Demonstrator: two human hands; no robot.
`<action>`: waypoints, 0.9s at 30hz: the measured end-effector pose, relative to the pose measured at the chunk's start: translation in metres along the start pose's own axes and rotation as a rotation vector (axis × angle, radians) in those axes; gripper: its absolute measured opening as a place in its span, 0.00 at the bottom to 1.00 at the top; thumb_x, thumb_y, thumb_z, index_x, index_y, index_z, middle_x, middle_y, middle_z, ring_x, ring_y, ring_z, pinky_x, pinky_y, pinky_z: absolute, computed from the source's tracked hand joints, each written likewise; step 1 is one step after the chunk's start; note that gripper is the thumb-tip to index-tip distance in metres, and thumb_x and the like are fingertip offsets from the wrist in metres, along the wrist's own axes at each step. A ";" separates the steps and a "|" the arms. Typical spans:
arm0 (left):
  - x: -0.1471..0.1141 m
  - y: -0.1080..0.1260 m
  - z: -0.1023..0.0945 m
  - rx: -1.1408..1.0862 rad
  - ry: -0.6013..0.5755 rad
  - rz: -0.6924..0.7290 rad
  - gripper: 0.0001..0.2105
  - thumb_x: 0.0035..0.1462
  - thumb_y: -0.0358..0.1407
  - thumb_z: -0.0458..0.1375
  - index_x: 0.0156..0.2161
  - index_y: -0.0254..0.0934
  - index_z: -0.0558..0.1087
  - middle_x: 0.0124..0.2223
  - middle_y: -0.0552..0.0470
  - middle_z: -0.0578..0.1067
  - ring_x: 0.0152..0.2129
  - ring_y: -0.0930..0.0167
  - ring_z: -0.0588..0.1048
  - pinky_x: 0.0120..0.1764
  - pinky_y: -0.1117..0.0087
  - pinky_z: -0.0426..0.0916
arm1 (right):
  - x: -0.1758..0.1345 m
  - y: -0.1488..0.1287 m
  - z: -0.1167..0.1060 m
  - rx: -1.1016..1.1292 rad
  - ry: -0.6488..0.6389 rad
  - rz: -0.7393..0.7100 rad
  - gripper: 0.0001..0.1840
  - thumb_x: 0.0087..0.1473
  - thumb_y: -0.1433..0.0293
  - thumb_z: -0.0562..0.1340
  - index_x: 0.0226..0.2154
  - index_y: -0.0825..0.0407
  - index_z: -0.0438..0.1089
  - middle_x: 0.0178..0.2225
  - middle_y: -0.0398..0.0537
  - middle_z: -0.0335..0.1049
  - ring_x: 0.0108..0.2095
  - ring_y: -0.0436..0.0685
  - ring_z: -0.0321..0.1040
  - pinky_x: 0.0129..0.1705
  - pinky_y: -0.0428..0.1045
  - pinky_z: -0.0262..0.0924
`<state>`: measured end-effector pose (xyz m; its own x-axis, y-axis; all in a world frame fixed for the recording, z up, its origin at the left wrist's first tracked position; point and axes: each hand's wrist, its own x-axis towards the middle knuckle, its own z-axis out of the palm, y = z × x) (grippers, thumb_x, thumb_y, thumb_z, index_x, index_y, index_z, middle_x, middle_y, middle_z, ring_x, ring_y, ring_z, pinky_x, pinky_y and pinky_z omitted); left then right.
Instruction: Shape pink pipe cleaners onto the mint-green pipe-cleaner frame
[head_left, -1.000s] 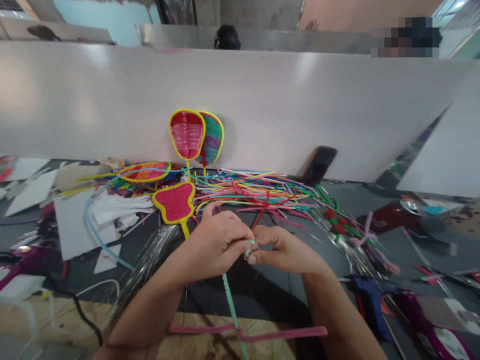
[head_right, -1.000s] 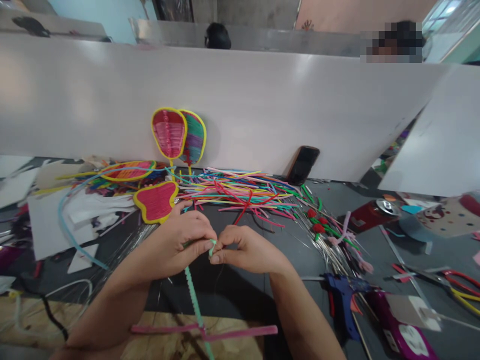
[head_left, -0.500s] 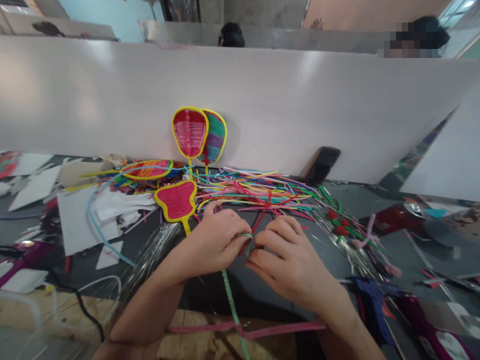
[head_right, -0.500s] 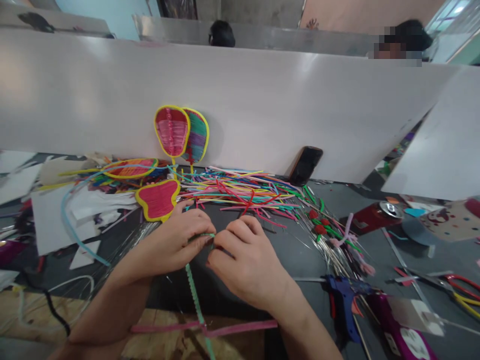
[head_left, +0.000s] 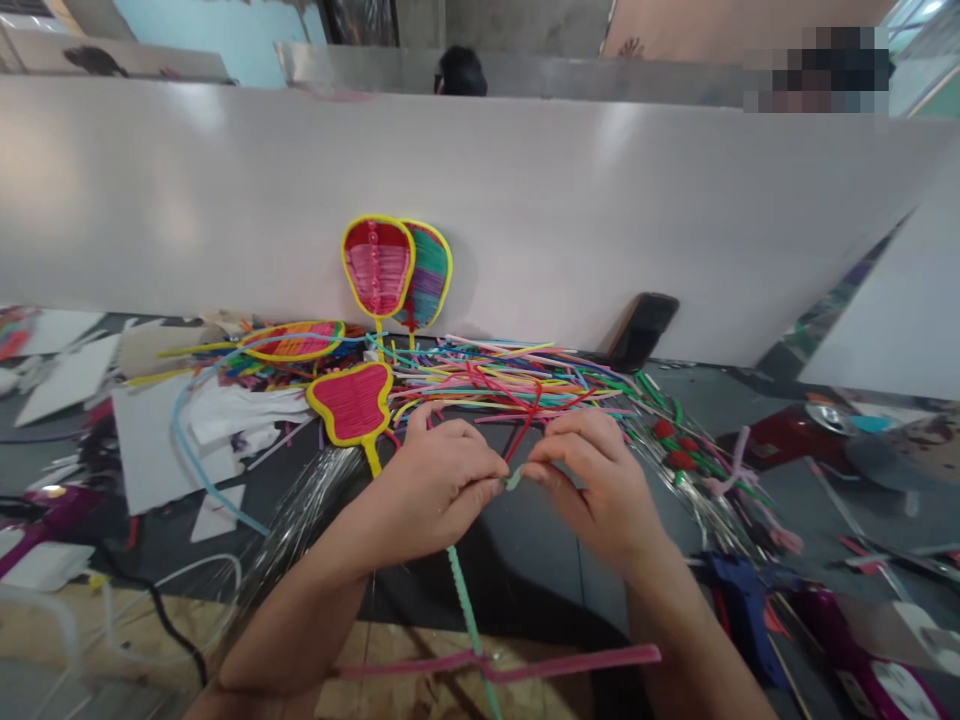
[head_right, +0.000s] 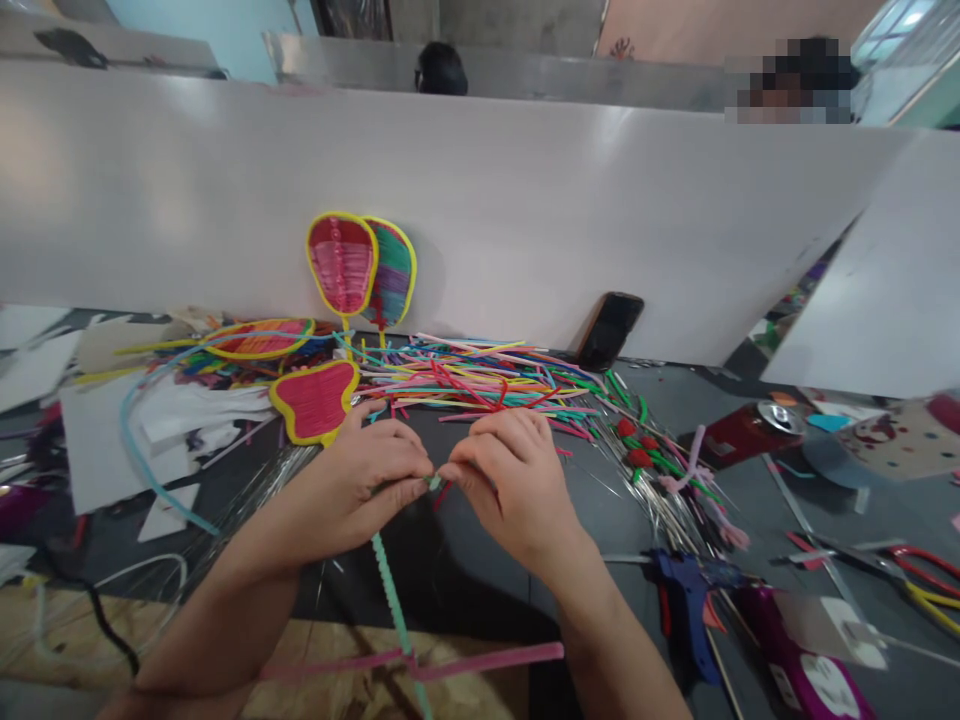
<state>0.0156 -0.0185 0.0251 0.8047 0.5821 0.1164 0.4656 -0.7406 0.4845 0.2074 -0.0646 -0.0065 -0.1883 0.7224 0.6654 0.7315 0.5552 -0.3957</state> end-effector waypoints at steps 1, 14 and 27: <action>0.000 0.000 0.000 0.000 0.007 0.000 0.09 0.59 0.33 0.49 0.34 0.41 0.73 0.35 0.55 0.76 0.38 0.70 0.71 0.54 0.55 0.42 | 0.000 0.003 0.002 0.028 -0.014 0.035 0.08 0.57 0.66 0.58 0.29 0.51 0.67 0.30 0.46 0.66 0.36 0.55 0.62 0.40 0.52 0.56; -0.002 -0.002 0.001 0.056 0.071 0.012 0.09 0.59 0.34 0.50 0.34 0.43 0.74 0.36 0.56 0.76 0.39 0.70 0.70 0.55 0.58 0.42 | -0.004 0.018 0.015 0.752 -0.629 0.289 0.12 0.60 0.64 0.53 0.31 0.54 0.65 0.29 0.42 0.61 0.31 0.49 0.58 0.35 0.45 0.56; 0.002 -0.005 0.001 0.039 -0.011 -0.021 0.11 0.62 0.36 0.47 0.35 0.42 0.72 0.35 0.56 0.75 0.39 0.71 0.69 0.53 0.59 0.43 | -0.005 0.023 0.029 0.771 -0.528 0.292 0.12 0.58 0.63 0.54 0.30 0.54 0.66 0.28 0.42 0.61 0.30 0.50 0.58 0.34 0.46 0.56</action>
<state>0.0153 -0.0134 0.0221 0.7989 0.5936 0.0967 0.4960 -0.7412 0.4524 0.2057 -0.0434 -0.0373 -0.4742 0.8617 0.1808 0.2028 0.3068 -0.9299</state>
